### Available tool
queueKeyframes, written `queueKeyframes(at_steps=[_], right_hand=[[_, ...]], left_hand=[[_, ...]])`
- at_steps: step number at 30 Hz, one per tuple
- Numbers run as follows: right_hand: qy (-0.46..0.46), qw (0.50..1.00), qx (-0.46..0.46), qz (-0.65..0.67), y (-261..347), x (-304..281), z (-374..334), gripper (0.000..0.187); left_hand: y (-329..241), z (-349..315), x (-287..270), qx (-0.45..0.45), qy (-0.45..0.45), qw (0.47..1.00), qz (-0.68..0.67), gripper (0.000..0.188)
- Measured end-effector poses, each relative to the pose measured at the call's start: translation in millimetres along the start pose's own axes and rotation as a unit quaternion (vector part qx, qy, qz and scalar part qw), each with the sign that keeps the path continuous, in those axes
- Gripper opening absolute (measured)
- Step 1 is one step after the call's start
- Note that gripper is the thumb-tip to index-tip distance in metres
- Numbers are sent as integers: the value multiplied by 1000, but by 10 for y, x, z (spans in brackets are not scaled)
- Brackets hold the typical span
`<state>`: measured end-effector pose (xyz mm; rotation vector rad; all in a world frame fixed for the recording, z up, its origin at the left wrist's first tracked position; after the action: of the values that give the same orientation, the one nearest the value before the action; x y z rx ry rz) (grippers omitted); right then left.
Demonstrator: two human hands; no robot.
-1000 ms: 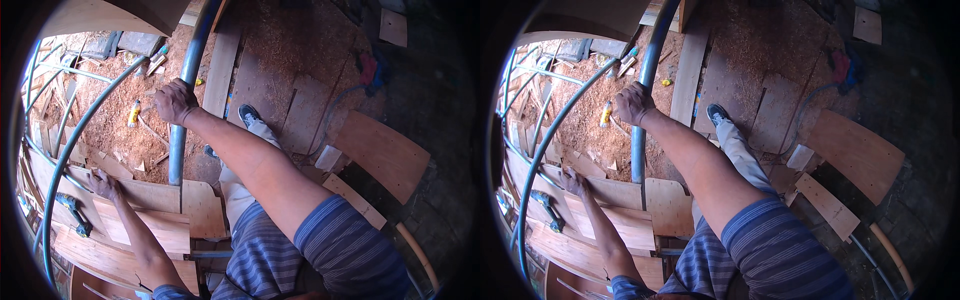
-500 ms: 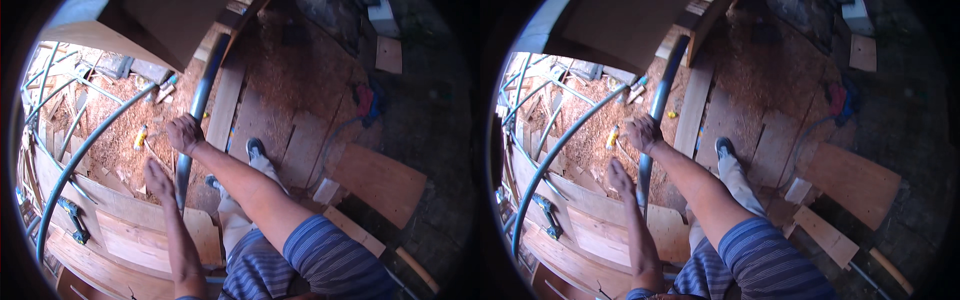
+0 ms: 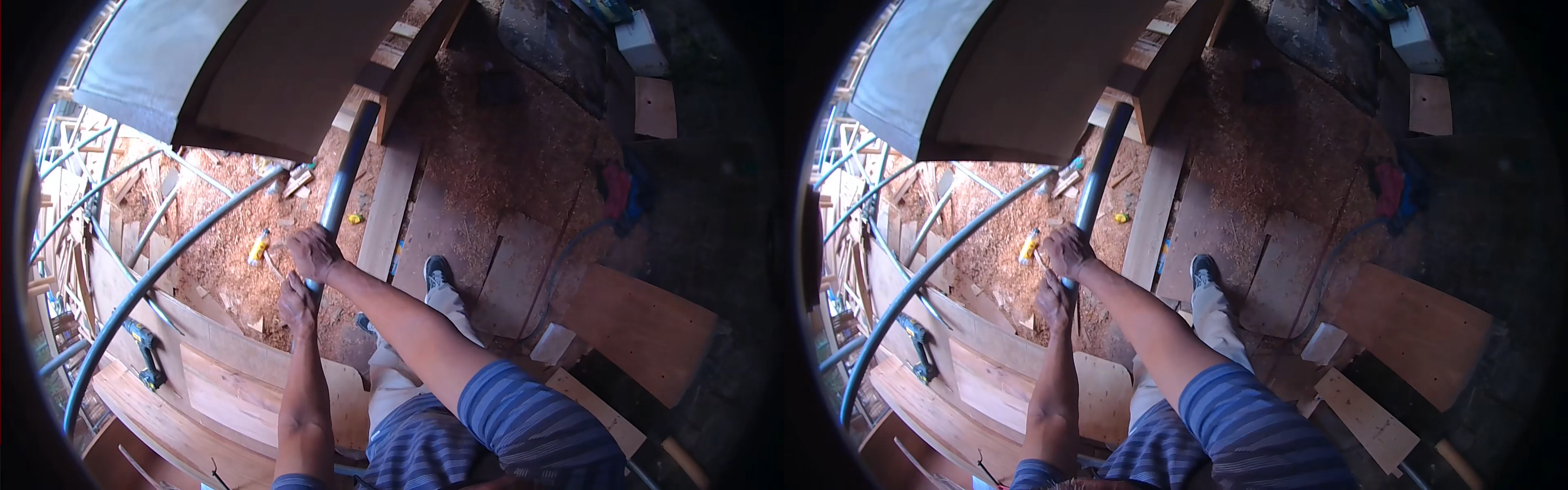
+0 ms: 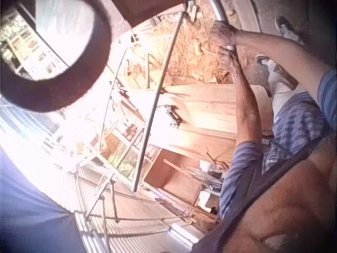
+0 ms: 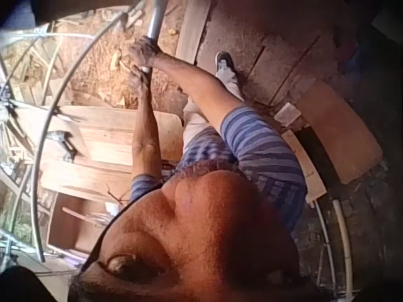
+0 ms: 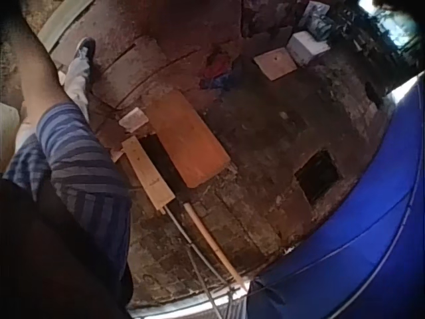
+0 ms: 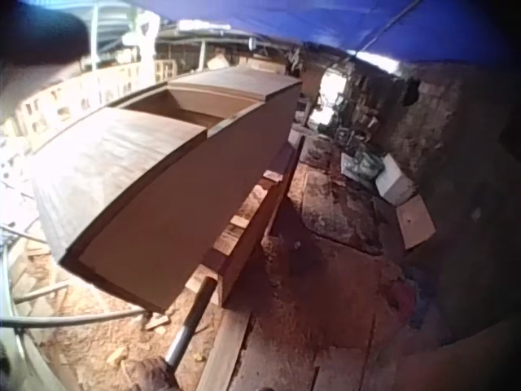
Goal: Applying a bar clamp to hold wooden panels together during the assembly of a piece of furniture.
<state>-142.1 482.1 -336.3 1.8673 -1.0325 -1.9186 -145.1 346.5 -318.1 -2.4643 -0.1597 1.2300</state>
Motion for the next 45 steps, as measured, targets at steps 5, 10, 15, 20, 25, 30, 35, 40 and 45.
queueKeyframes(at_steps=[5, 10, 15, 20, 25, 30, 35, 40, 45], right_hand=[[-104, 977, -99, 157, -67, -481, -667, 20], [-89, 978, 156, 110, -1433, -564, -2423, 31], [31, 873, 486, 15, -2043, -818, -4900, 5], [227, 783, 578, 35, -1851, -741, -6769, 16], [170, 824, 531, 99, -1469, -992, -6960, 14], [97, 835, 532, 102, -1521, -695, -7015, 16], [32, 808, 560, 182, -1162, -156, -7262, 38], [142, 830, 510, 173, -724, -110, -7227, 56], [-72, 837, 505, 200, -884, 184, -7781, 32]], left_hand=[[24, -54, -92, -45, -12, 999, -2, 61], [-60, -18, -65, -16, -33, 999, 26, 59], [128, -15, -69, -20, -78, 996, 22, 56], [418, 191, 89, 2, -94, 993, 67, 55], [549, 322, 126, -69, -89, 990, 81, 58], [795, 649, 201, -64, -75, 992, 83, 55], [615, 551, 179, -58, -96, 991, 77, 54], [791, 622, 51, 57, -8, 957, 285, 45], [498, 157, -42, -5, -64, 942, 331, 32]])
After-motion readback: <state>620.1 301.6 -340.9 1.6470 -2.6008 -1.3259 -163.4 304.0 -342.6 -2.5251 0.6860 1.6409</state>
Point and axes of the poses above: each hand's wrist, its own z-axis towards the middle knuckle, its own x-axis out of the palm, y = z × x, the point moved 3 cm from there along z, towards the middle knuckle, and after that the axes turned 13 degrees about y, right-handed, at the moved point
